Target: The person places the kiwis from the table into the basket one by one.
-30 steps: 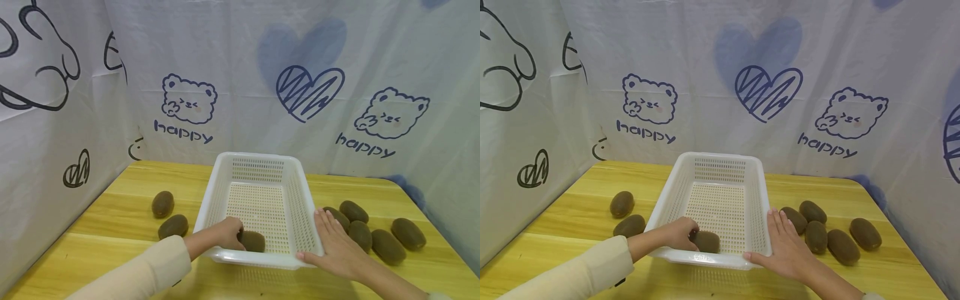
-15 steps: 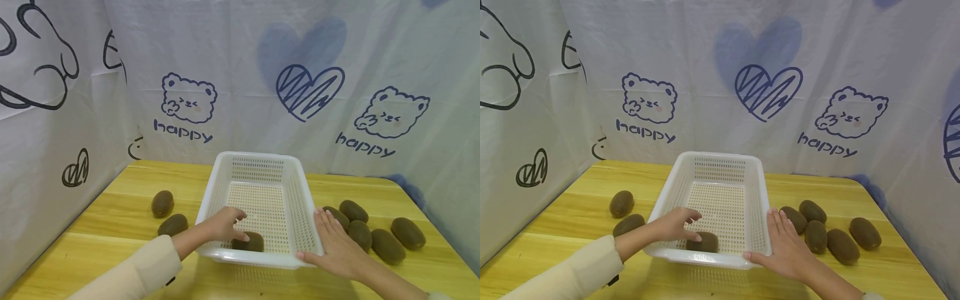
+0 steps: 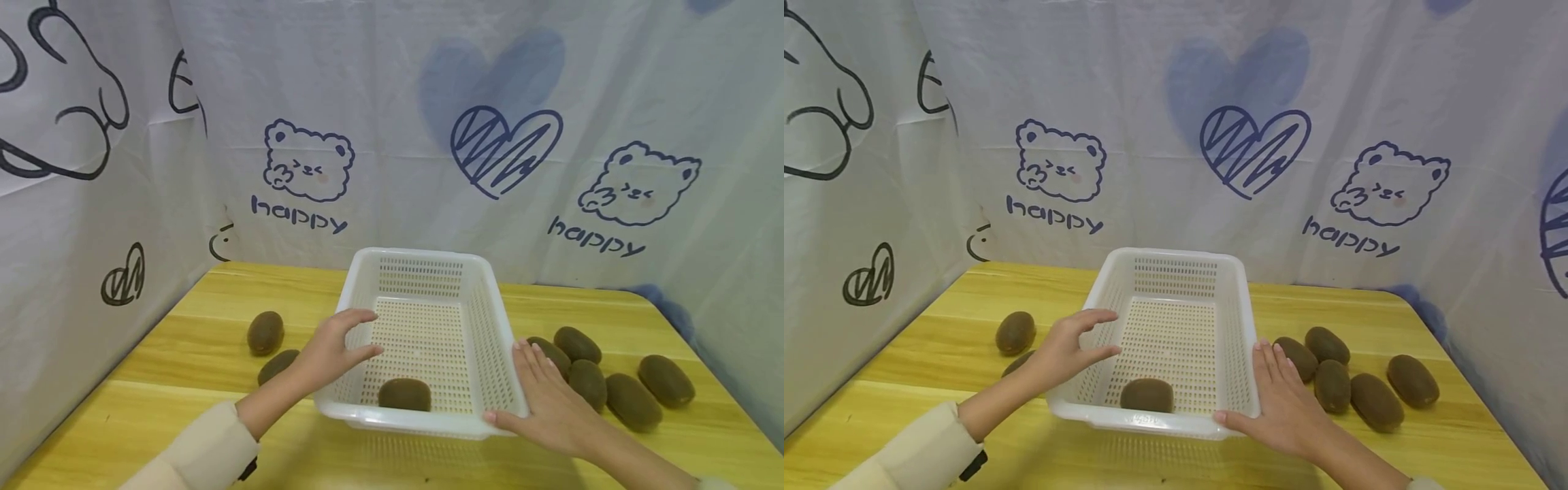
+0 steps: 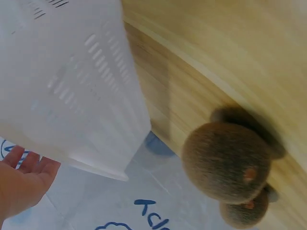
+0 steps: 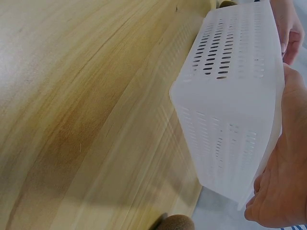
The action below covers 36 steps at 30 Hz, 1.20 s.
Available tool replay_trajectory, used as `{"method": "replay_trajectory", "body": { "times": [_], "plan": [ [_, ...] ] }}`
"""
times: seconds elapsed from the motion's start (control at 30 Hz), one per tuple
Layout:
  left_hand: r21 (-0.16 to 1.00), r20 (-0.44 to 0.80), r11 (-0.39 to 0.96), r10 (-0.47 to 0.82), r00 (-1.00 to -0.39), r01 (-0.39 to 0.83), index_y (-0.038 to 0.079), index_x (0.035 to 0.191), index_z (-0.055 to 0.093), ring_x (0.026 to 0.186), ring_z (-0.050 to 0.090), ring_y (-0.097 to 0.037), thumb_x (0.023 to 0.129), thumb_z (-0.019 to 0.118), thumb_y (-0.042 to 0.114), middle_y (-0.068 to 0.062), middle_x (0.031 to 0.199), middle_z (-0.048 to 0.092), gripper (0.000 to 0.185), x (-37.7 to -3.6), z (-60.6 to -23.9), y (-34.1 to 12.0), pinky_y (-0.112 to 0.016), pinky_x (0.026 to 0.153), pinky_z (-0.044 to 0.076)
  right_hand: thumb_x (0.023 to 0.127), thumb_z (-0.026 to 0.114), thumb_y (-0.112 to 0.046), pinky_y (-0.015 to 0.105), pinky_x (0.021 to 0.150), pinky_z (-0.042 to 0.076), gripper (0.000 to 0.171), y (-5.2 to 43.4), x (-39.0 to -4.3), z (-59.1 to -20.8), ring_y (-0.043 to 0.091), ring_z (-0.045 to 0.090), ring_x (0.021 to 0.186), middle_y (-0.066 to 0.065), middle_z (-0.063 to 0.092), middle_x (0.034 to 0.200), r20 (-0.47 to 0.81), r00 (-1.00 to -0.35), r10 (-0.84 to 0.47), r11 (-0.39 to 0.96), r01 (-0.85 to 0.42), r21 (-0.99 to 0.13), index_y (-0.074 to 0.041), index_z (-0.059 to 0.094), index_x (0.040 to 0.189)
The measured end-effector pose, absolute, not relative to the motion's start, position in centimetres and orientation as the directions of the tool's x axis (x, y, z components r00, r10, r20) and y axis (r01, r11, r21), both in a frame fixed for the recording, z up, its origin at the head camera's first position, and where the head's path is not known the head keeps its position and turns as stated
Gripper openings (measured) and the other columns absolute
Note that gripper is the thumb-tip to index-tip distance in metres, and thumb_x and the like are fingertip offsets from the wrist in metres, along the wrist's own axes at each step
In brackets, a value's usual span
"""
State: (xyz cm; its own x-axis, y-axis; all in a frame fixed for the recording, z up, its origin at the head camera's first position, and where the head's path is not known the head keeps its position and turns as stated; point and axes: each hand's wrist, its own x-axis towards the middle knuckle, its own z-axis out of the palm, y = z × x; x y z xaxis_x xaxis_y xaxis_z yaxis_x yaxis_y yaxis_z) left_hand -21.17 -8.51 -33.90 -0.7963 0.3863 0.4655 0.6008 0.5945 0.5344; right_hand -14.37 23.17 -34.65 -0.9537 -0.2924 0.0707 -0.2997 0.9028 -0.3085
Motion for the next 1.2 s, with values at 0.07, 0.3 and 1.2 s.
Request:
{"method": "replay_trajectory", "body": {
  "times": [0.07, 0.3, 1.2],
  "plan": [
    [0.543, 0.49, 0.593, 0.351, -0.798, 0.594, -0.003, 0.115, 0.061, 0.113, 0.058, -0.033, 0.075, 0.076, 0.016, -0.017, 0.12, 0.062, 0.047, -21.1, -34.1, -9.1, -0.044, 0.093, 0.05, 0.078, 0.059, -0.062, 0.061, 0.111, 0.018, 0.109, 23.2, -14.4, -34.6, 0.048, 0.012, 0.138, 0.029, 0.011, 0.152, 0.069, -0.955, -0.29, 0.904, -0.297, -0.308, 0.01, 0.012, 0.145],
    [0.586, 0.528, 0.586, 0.249, -0.812, 0.56, -0.004, 0.12, 0.059, 0.117, 0.054, -0.036, 0.076, 0.076, 0.016, -0.02, 0.124, 0.059, 0.052, -21.0, -35.1, -11.0, -0.047, 0.094, 0.049, 0.078, 0.059, -0.061, 0.062, 0.111, 0.017, 0.108, 23.2, -14.4, -34.6, 0.048, 0.012, 0.139, 0.029, 0.01, 0.152, 0.061, -0.956, -0.287, 0.901, -0.292, -0.321, 0.01, 0.011, 0.145],
    [0.664, 0.478, 0.623, 0.072, -0.875, 0.414, -0.01, 0.119, 0.056, 0.109, 0.057, -0.043, 0.078, 0.074, 0.014, -0.027, 0.12, 0.058, 0.051, -19.6, -39.2, -17.3, -0.052, 0.089, 0.05, 0.077, 0.06, -0.061, 0.061, 0.111, 0.019, 0.108, 23.2, -14.3, -34.7, 0.048, 0.013, 0.138, 0.03, 0.013, 0.151, 0.082, -0.955, -0.286, 0.904, -0.297, -0.309, 0.01, 0.013, 0.144]
  ]
}}
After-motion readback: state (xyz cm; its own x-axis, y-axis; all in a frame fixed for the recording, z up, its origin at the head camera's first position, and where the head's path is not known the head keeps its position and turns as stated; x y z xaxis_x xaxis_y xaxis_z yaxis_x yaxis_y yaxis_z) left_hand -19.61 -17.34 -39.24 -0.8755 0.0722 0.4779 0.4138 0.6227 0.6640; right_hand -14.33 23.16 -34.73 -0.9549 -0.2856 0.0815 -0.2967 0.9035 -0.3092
